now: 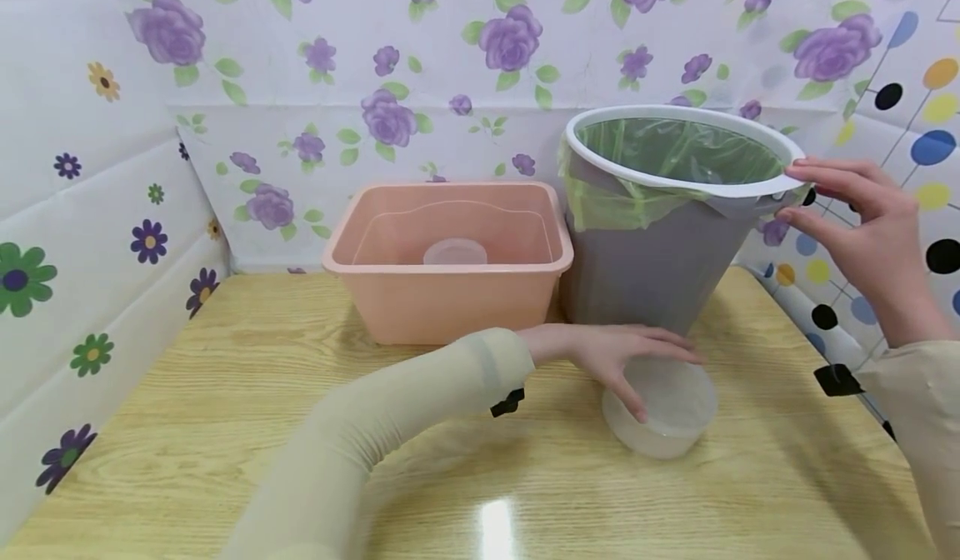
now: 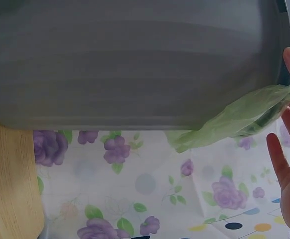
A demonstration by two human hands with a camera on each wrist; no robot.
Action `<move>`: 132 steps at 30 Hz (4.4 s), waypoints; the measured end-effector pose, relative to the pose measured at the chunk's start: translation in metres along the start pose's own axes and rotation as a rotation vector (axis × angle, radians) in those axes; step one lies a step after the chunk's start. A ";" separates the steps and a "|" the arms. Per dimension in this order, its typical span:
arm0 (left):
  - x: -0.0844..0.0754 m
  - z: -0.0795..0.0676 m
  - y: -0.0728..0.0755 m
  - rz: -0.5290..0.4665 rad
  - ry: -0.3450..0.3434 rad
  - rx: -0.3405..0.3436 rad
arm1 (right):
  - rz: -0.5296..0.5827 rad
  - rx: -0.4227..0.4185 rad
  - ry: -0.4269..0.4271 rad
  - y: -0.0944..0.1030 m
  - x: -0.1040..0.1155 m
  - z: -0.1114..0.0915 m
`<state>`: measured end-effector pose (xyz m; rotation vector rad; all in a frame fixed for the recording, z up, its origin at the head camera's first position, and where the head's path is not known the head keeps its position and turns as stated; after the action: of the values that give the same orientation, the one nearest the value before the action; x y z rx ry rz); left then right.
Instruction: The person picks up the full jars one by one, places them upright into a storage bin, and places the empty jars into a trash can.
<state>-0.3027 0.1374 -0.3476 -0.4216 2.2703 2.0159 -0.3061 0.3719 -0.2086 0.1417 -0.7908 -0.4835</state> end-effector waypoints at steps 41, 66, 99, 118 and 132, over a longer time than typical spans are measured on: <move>-0.013 -0.024 -0.005 0.360 0.059 0.140 | 0.031 -0.005 -0.009 -0.001 0.002 -0.001; -0.019 -0.043 0.024 0.212 0.007 0.171 | 0.031 0.003 -0.019 0.000 0.006 -0.001; -0.050 -0.092 0.170 0.103 0.039 0.122 | 0.048 0.013 0.006 0.000 0.004 0.000; -0.075 -0.104 0.274 0.338 0.298 0.044 | 0.023 0.009 -0.028 0.001 0.002 -0.003; -0.065 -0.098 0.325 0.600 0.519 -0.081 | 0.004 0.016 -0.052 0.003 0.002 -0.001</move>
<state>-0.3106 0.0829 -0.0066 -0.3219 2.9038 2.5155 -0.3033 0.3732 -0.2071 0.1429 -0.8455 -0.4786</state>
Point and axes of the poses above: each hand's wrist, its own z-axis towards the middle knuckle, its own y-axis out of the back of the hand, x = y × z, the point moved 5 cm from there along z, towards the middle knuckle, and after that the axes turned 12 degrees about z, right-handed, at the moved point
